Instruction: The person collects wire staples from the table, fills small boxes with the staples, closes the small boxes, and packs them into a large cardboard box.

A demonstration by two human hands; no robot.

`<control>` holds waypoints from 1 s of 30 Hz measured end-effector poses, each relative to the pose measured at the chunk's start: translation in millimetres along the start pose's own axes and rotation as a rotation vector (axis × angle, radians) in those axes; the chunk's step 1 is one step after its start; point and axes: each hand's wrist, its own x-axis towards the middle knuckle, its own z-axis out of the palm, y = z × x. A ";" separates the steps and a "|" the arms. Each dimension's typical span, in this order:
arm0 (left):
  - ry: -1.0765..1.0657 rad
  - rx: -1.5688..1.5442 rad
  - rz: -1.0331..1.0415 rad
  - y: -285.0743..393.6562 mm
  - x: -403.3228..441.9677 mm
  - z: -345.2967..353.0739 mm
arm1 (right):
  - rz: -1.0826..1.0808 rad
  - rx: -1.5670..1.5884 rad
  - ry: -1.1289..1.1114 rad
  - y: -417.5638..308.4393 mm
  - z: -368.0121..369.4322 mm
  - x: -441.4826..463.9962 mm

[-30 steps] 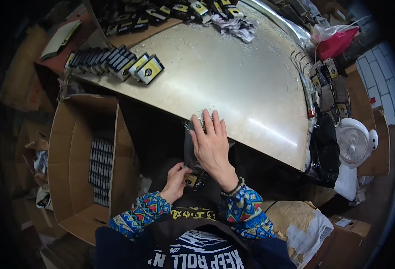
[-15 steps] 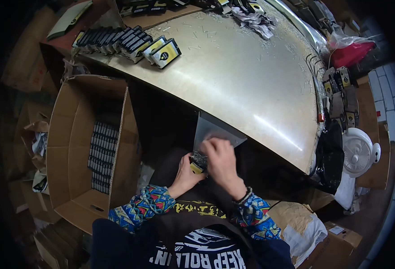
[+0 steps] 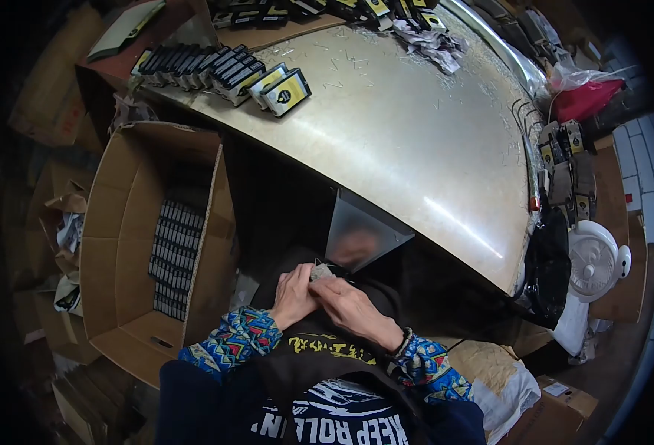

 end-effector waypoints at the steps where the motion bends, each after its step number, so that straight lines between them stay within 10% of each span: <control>1: 0.018 -0.014 0.029 -5.5 -3.9 -3.8 | -0.031 0.057 -0.002 -1.4 -1.6 1.5; 13: 0.451 -0.227 0.248 45.3 49.6 -48.0 | 0.187 0.159 0.476 -20.5 -67.2 19.6; 22: 0.309 -0.094 0.259 81.5 74.0 -46.4 | 0.187 0.007 0.433 -36.7 -85.8 39.6; 25: 0.368 -0.018 0.353 83.8 76.0 -45.6 | 0.072 -0.506 0.637 -8.6 -97.1 44.9; 30: 0.319 -0.157 0.333 91.6 79.3 -46.9 | 0.327 -0.015 0.565 -15.4 -123.1 40.9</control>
